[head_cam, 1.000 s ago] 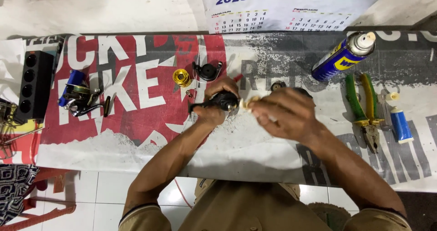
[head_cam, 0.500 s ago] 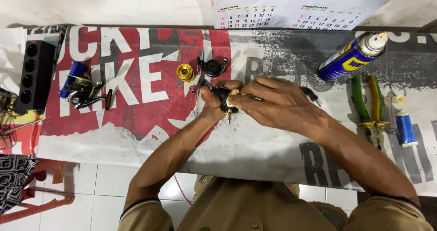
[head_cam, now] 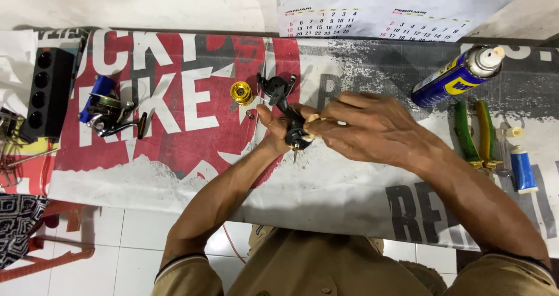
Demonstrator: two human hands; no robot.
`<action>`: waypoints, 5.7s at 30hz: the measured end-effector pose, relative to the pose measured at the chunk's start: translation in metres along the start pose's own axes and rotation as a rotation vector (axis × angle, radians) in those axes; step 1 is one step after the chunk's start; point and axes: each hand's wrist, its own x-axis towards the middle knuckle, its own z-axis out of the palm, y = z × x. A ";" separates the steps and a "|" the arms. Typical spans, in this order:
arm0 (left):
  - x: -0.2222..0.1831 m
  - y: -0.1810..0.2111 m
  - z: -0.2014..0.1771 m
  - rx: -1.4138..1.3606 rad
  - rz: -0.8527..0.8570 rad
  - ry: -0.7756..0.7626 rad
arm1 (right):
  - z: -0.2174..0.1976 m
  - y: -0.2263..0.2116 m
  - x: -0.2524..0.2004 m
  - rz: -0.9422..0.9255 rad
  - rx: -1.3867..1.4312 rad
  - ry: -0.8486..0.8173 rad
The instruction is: Disassembling, cleaning, and lubricating a fishing reel on a workbench.
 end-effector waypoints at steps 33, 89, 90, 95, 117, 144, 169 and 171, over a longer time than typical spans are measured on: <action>0.005 0.039 0.033 0.242 0.116 0.108 | 0.033 -0.016 0.007 0.035 -0.066 0.267; 0.026 0.051 0.033 0.193 0.044 0.547 | 0.080 0.011 -0.041 0.037 -0.115 0.382; 0.025 0.053 0.030 0.120 0.022 0.583 | 0.081 0.016 -0.048 0.066 -0.046 0.318; 0.020 0.052 0.022 0.070 -0.004 0.563 | 0.059 -0.004 -0.024 0.251 0.335 -0.045; 0.023 0.075 0.026 -0.060 0.064 0.552 | 0.001 0.045 -0.051 0.573 0.249 0.152; 0.036 0.013 0.079 -0.052 -0.142 0.726 | 0.089 -0.087 -0.095 0.730 0.843 0.557; 0.025 0.029 0.033 0.045 -0.313 0.595 | 0.044 0.007 -0.163 0.931 0.501 0.456; 0.019 0.029 0.025 0.067 -0.311 0.599 | 0.038 0.010 -0.160 0.854 0.291 0.256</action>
